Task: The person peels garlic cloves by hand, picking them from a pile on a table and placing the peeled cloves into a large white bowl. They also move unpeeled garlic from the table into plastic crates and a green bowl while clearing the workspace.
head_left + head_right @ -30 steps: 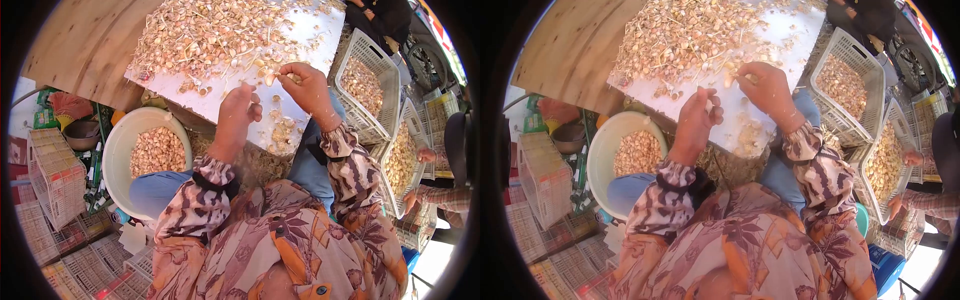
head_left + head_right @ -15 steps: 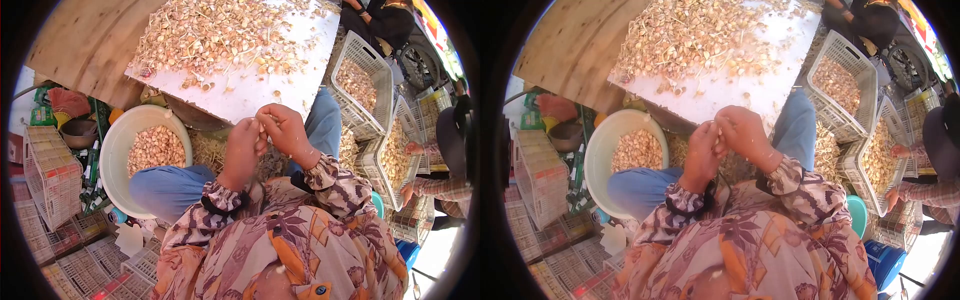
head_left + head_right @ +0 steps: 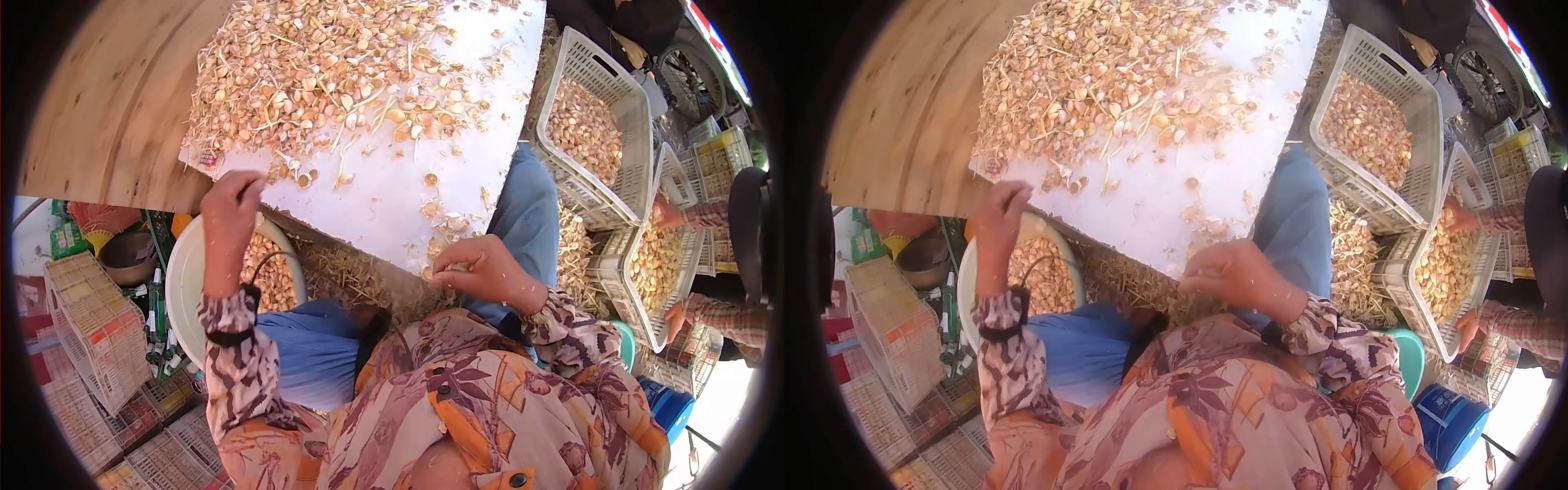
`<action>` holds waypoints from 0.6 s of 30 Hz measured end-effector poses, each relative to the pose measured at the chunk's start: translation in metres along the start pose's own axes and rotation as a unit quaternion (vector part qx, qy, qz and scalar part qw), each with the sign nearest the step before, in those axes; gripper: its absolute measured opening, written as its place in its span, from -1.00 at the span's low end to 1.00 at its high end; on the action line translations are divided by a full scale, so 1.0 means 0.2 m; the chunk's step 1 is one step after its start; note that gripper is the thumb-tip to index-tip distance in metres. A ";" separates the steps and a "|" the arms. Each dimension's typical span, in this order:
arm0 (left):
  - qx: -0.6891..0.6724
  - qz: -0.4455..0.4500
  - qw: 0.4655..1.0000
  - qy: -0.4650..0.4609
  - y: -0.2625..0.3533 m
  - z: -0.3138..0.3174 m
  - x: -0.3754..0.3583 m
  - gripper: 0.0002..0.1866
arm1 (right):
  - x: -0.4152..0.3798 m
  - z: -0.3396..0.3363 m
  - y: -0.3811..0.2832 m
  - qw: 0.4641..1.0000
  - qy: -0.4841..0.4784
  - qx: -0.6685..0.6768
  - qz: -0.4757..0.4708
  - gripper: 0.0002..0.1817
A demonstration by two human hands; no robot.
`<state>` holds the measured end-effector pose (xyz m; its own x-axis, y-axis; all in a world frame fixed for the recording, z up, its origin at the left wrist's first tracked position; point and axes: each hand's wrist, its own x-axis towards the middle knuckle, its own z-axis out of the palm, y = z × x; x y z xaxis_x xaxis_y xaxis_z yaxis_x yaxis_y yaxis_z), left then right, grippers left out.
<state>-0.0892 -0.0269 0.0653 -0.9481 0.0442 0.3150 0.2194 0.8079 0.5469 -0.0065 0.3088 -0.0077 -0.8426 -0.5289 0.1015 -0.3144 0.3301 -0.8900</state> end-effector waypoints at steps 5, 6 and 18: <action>-0.106 0.231 0.962 -0.096 0.47 0.82 0.54 -0.87 | -0.06 -0.14 0.02 0.792 0.136 0.541 0.249 -0.81; -0.078 0.277 0.951 -0.110 0.52 0.93 0.61 -0.87 | -0.08 -0.16 0.03 0.791 0.141 0.540 0.249 -0.81; -0.264 0.038 0.942 -0.204 0.51 0.79 0.56 -0.89 | 0.17 -0.53 0.17 0.919 0.304 0.137 0.210 -0.78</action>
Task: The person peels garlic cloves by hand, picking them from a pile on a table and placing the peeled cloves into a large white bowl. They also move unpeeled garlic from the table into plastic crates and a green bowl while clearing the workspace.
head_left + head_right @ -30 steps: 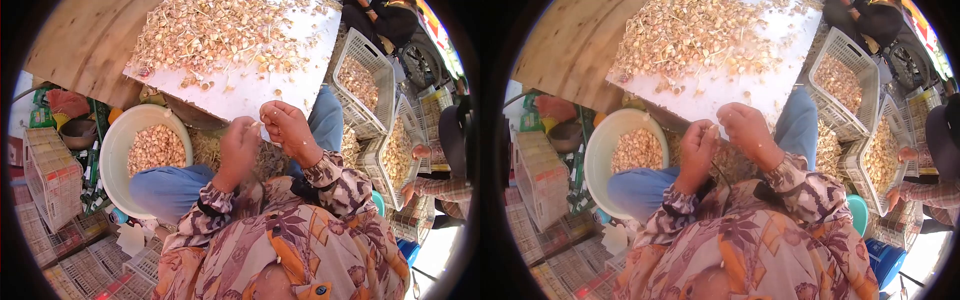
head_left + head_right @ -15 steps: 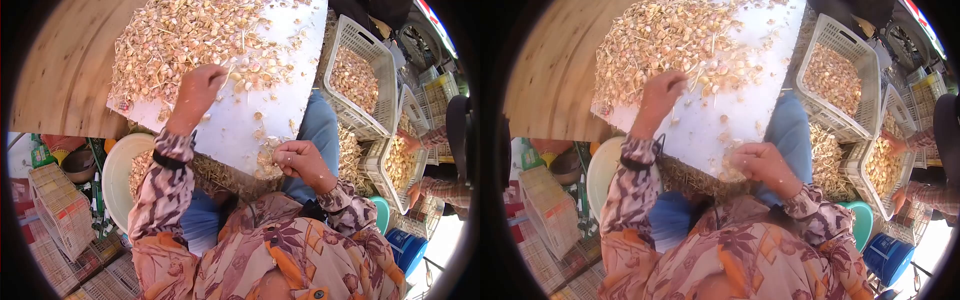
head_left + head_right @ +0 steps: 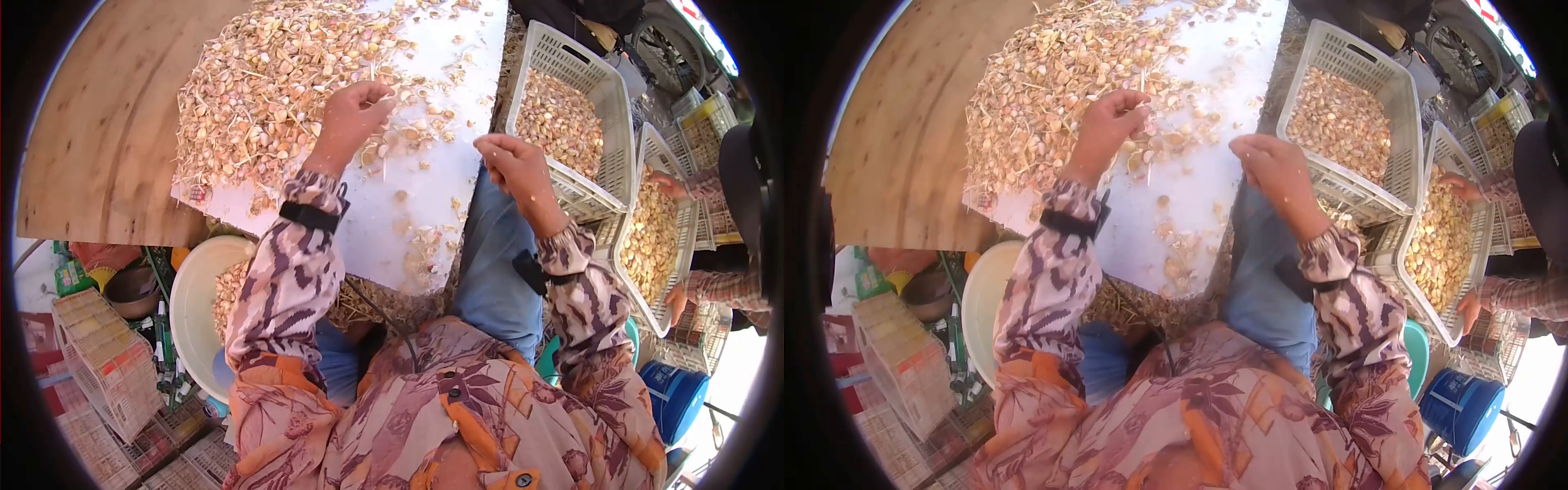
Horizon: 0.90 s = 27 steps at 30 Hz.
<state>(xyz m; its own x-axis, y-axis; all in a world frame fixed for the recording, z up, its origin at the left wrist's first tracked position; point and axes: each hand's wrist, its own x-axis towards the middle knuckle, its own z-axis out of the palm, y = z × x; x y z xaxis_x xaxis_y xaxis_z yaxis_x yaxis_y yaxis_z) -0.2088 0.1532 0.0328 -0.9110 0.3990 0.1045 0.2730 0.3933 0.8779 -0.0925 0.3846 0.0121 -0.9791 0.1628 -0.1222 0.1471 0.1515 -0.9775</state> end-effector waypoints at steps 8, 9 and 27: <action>-0.558 0.344 0.729 -0.198 0.67 -0.05 -0.79 -0.89 | 0.66 0.21 0.11 0.842 -0.032 -0.466 -0.270 -0.80; -0.577 0.340 0.726 -0.154 0.78 -0.05 -0.84 -0.92 | 0.65 0.23 0.11 0.818 -0.055 -0.517 -0.245 -0.82; 0.290 -0.011 0.897 0.334 0.41 -0.67 -1.45 -0.88 | 0.30 0.17 -0.17 0.985 -0.106 0.113 -0.069 -0.78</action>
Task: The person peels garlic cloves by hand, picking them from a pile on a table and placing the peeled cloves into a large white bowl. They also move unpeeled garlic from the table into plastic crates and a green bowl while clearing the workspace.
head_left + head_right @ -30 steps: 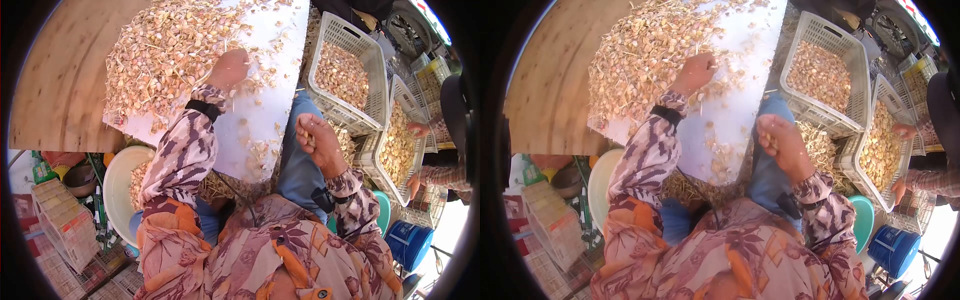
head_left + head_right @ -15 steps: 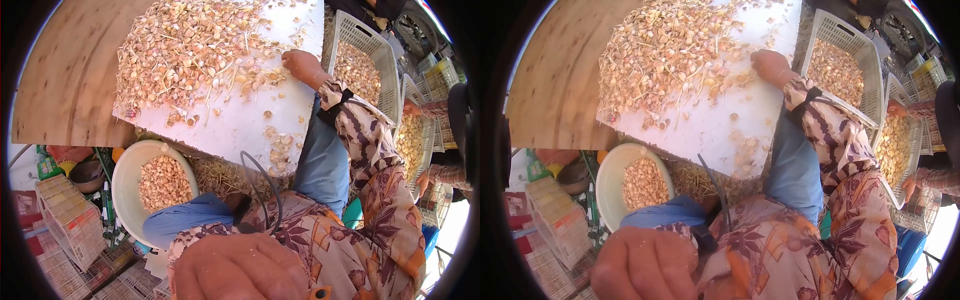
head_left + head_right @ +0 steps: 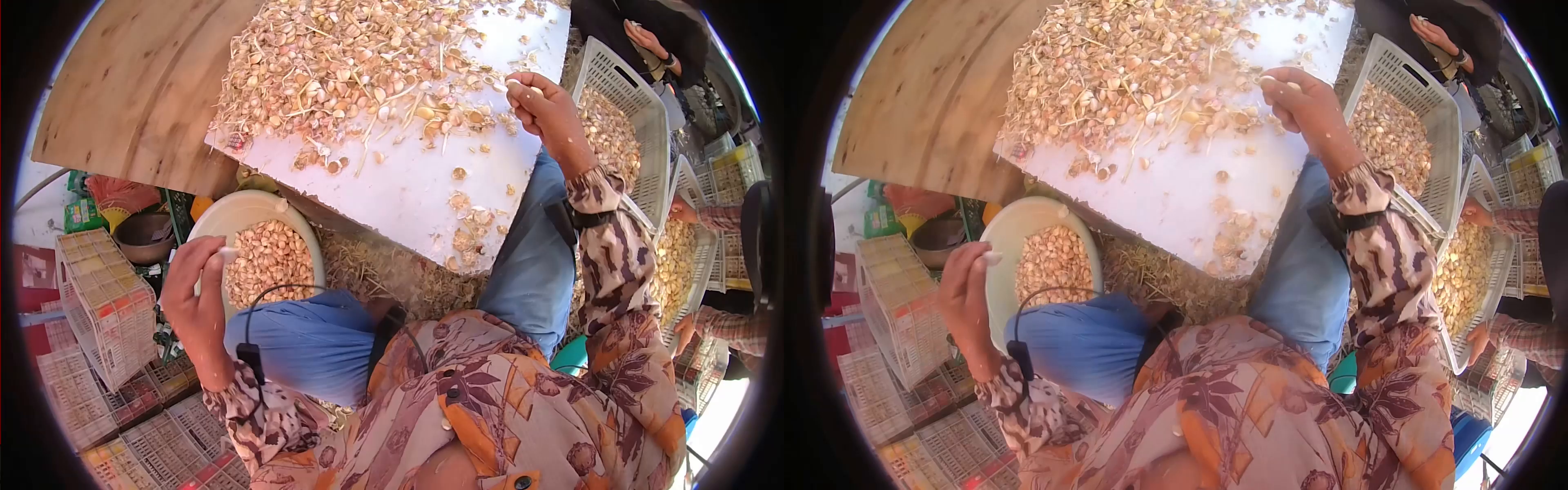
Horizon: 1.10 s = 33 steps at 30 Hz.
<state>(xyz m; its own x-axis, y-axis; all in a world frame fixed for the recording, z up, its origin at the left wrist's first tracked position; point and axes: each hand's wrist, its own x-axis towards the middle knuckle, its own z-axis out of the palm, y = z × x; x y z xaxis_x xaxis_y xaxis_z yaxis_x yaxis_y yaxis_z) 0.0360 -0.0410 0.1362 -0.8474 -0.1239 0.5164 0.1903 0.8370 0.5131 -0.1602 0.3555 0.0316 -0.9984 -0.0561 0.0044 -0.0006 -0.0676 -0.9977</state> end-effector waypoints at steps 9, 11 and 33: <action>-0.083 0.278 0.935 -0.204 0.11 1.37 0.59 -0.87 | -0.55 0.58 -0.40 0.647 -0.542 0.455 -0.283 -0.68; -0.054 0.316 0.918 -0.235 0.10 1.55 0.69 -0.88 | -0.62 0.62 -0.41 0.601 -0.466 0.558 -0.331 -0.74; -0.726 -0.244 0.630 -0.129 0.03 1.03 0.38 -0.62 | -0.05 0.25 0.02 0.980 -0.072 0.146 0.119 -0.66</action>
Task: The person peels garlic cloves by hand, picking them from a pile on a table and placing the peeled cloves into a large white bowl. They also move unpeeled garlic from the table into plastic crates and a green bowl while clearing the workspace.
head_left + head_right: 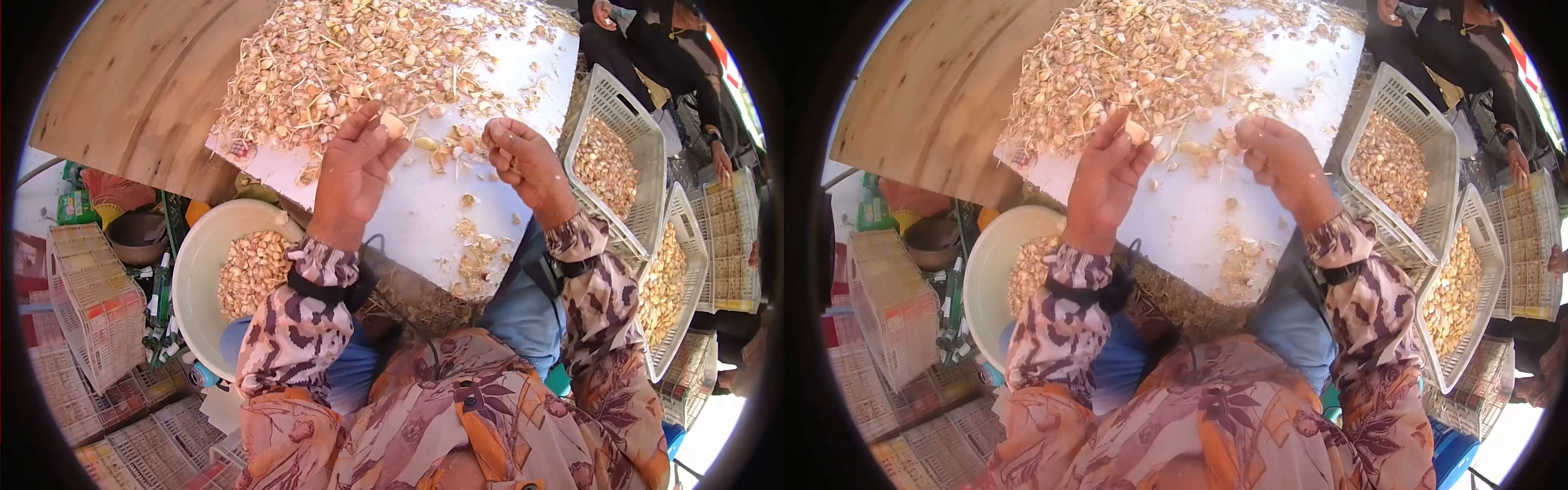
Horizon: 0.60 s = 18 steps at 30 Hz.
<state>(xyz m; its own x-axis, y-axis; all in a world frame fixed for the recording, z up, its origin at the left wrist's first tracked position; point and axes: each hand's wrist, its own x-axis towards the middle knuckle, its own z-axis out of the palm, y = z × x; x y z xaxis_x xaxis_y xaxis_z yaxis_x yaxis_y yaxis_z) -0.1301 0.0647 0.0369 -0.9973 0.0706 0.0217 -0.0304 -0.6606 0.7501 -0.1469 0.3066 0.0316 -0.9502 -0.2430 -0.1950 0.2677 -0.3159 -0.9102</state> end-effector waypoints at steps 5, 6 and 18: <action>-0.129 0.104 0.981 -0.104 0.14 0.23 -0.39 -0.60 | 0.47 0.02 0.03 0.868 0.094 -0.472 -0.121 -0.73; -0.126 0.143 0.967 -0.167 0.19 0.31 -0.47 -0.62 | 0.52 0.02 0.04 0.868 0.106 -0.471 -0.118 -0.73; -0.085 0.348 0.872 -0.333 0.44 0.46 -0.77 -0.91 | 0.71 0.03 0.21 0.669 0.021 -0.676 -0.308 -0.70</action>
<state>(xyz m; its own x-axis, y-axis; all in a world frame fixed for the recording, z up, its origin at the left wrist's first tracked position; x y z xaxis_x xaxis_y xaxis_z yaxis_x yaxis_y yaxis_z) 0.0269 0.0646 0.1595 -0.5195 -0.0111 0.8544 0.5004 -0.8145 0.2937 -0.2699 0.2525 -0.0319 -0.8246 -0.4146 0.3848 -0.5395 0.7810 -0.3146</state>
